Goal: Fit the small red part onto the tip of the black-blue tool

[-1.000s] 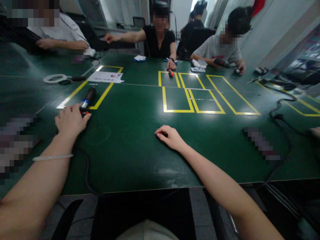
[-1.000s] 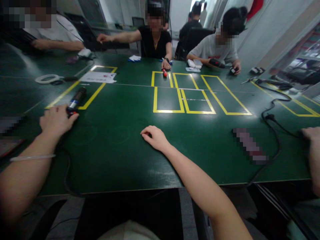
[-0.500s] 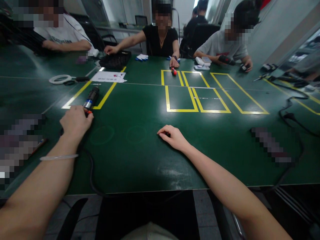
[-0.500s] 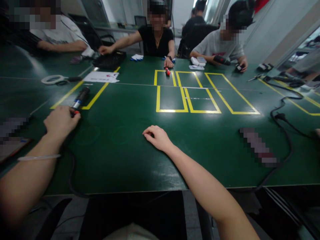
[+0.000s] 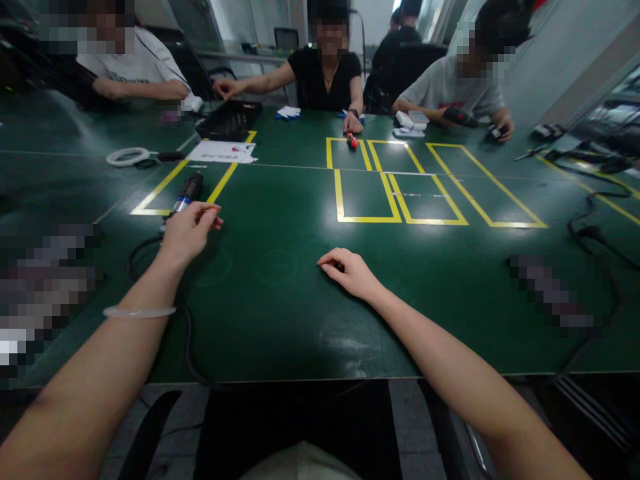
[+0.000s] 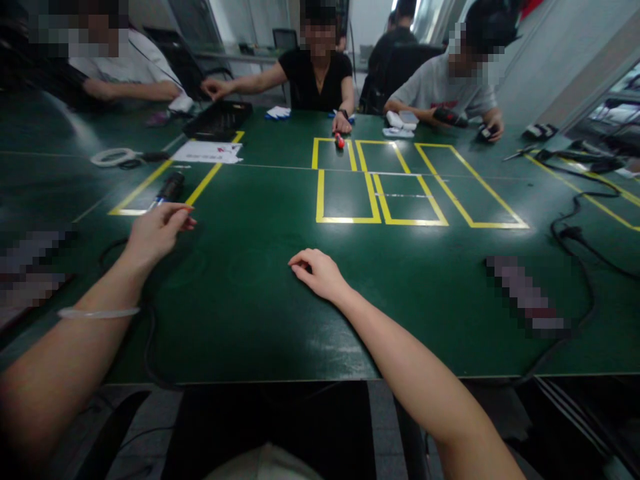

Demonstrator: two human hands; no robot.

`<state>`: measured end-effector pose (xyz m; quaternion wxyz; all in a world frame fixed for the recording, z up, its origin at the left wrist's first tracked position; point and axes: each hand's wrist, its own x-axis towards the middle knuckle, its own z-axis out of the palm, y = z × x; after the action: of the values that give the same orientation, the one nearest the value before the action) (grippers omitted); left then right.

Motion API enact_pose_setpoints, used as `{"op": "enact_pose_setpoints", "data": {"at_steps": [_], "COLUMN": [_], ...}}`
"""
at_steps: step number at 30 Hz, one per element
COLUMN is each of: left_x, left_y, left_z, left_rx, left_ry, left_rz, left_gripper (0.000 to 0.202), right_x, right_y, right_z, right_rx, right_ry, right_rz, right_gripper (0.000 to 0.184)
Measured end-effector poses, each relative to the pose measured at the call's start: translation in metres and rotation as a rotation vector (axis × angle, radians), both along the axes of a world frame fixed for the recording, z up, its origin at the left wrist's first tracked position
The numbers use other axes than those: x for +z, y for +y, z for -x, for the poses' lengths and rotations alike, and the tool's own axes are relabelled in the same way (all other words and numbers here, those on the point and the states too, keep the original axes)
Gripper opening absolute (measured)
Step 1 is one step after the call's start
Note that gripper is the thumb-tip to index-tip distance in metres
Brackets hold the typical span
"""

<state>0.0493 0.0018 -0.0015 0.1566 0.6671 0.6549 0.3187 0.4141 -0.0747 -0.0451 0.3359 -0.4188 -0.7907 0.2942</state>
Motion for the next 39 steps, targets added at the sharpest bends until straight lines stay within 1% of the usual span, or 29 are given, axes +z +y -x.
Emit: {"op": "enact_pose_setpoints", "data": {"at_steps": [2, 5, 8, 10, 12, 14, 16, 18, 22, 25, 27, 34, 36, 39], "left_x": [0.002, 0.008, 0.015, 0.017, 0.016, 0.013, 0.009, 0.004, -0.004, -0.007, -0.008, -0.01, -0.008, -0.002], "left_y": [-0.005, -0.023, -0.044, -0.055, -0.063, -0.068, -0.07, -0.07, -0.069, -0.069, -0.069, -0.07, -0.072, -0.076], "left_z": [-0.024, -0.065, -0.103, -0.122, -0.136, -0.144, -0.148, -0.149, -0.146, -0.143, -0.141, -0.14, -0.141, -0.144], "left_rx": [-0.16, -0.355, -0.545, -0.656, -0.75, -0.824, -0.85, -0.829, -0.774, -0.787, -0.797, -0.842, -0.826, -0.78], "left_ry": [-0.179, -0.309, -0.357, -0.371, -0.373, -0.366, -0.381, -0.433, -0.554, -0.578, -0.541, -0.311, -0.213, -0.092], "left_rz": [0.089, 0.228, 0.349, 0.418, 0.483, 0.529, 0.541, 0.548, 0.589, 0.551, 0.491, 0.328, 0.253, 0.147], "left_gripper": [0.044, 0.056, 0.06, 0.061, 0.061, 0.062, 0.062, 0.06, 0.052, 0.038, 0.033, 0.036, 0.034, 0.025], "right_x": [-0.001, -0.001, -0.001, 0.001, 0.004, 0.006, 0.007, 0.009, 0.011, 0.011, 0.01, 0.007, 0.007, 0.005], "right_y": [0.0, -0.001, -0.003, -0.005, -0.008, -0.01, -0.012, -0.013, -0.015, -0.015, -0.014, -0.012, -0.012, -0.012], "right_z": [0.0, 0.0, 0.001, 0.003, 0.004, 0.006, 0.006, 0.006, 0.005, 0.003, 0.002, 0.0, 0.001, 0.002], "right_rx": [0.0, 0.029, 0.066, 0.077, 0.085, 0.1, 0.105, 0.099, 0.087, 0.067, 0.05, 0.021, 0.015, 0.02], "right_ry": [0.023, 0.084, 0.143, 0.159, 0.158, 0.142, 0.128, 0.125, 0.109, 0.112, 0.132, 0.184, 0.193, 0.251], "right_rz": [0.004, 0.013, 0.015, -0.003, -0.027, -0.049, -0.072, -0.083, -0.077, -0.059, -0.04, -0.047, -0.005, 0.116], "right_gripper": [0.012, 0.015, 0.024, 0.031, 0.036, 0.031, 0.02, 0.011, 0.01, 0.01, 0.011, 0.01, 0.011, 0.015]}}
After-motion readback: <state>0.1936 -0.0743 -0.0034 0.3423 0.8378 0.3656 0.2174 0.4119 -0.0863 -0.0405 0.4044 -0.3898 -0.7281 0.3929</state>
